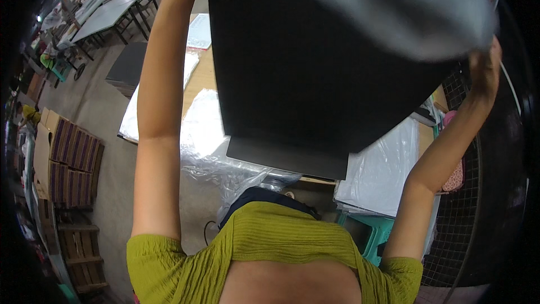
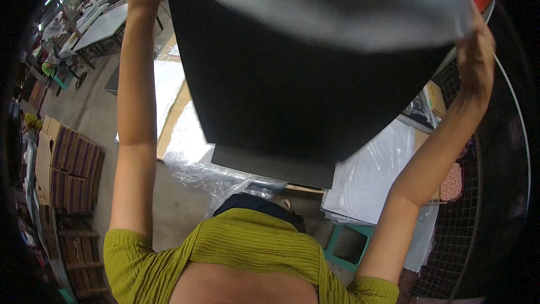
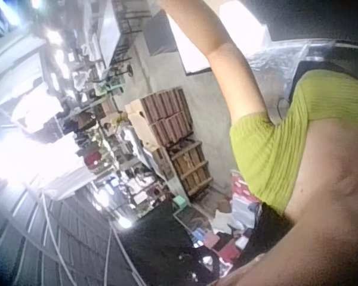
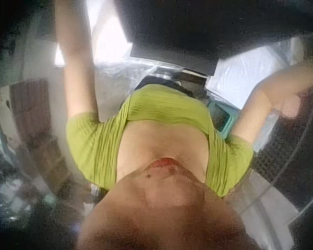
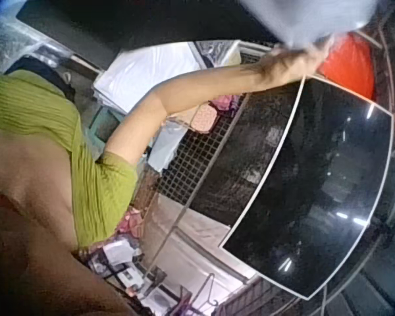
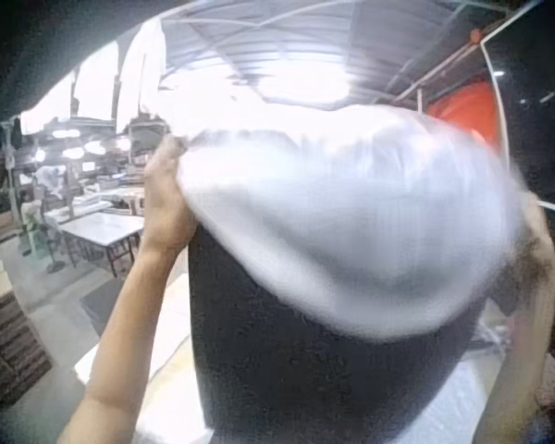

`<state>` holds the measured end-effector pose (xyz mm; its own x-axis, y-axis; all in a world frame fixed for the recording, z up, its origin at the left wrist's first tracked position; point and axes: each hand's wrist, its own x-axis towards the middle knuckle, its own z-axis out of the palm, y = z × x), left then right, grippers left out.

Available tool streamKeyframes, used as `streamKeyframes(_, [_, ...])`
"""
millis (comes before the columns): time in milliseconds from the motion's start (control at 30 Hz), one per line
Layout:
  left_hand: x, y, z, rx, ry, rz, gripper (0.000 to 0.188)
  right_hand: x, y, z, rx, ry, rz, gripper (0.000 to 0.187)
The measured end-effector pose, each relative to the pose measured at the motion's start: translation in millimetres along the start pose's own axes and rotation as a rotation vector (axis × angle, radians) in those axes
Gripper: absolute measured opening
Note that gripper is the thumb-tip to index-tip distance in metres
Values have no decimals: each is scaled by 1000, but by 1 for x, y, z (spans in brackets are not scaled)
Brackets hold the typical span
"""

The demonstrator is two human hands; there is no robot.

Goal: The person packages black and white boards by hand by sliding each board into a clear plastic sleeve.

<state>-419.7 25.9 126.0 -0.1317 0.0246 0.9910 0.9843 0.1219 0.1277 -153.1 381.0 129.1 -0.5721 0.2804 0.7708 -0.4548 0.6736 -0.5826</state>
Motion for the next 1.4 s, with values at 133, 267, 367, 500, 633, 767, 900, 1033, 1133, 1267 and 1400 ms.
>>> streamKeyframes(133, [-68, -72, 36, 440, -261, -253, 25, -16, 87, 54, -520, -88, 6, 42])
streamKeyframes(267, [-230, -134, 41, 359, -517, -517, 25, -107, 201, 112, -781, 23, 354, 23])
streamKeyframes(367, [-344, -121, 11, 419, -697, -752, 28, -226, 236, 131, -811, -153, 455, 27])
streamKeyframes(500, [-406, -58, -80, 531, -1017, -932, 32, -325, 157, 149, -514, -258, 518, 57])
streamKeyframes(633, [-392, 21, -154, 486, -1114, -974, 42, -355, 55, 147, -452, -233, 806, 57])
streamKeyframes(767, [-352, 60, -183, 400, -1069, -1236, 61, -384, -1, 138, -465, -154, 879, 49])
streamKeyframes(900, [-336, 80, -201, -192, -1157, -1563, 71, -408, -33, 131, -270, 20, 1146, 41])
streamKeyframes(1033, [-355, 88, -153, -303, -1428, -1095, 68, -439, 11, 82, -175, 333, 1194, 30])
streamKeyframes(1133, [-379, 118, -44, -619, -1465, -766, 68, -470, 56, -22, -403, 353, 1079, 32])
streamKeyframes(1267, [-407, 197, 79, -1065, -1673, -583, 89, -527, 79, -168, -606, 412, 1109, 39])
streamKeyframes(1400, [-445, 262, 121, -1140, -1729, -459, 95, -556, 93, -237, -679, 376, 1178, 38])
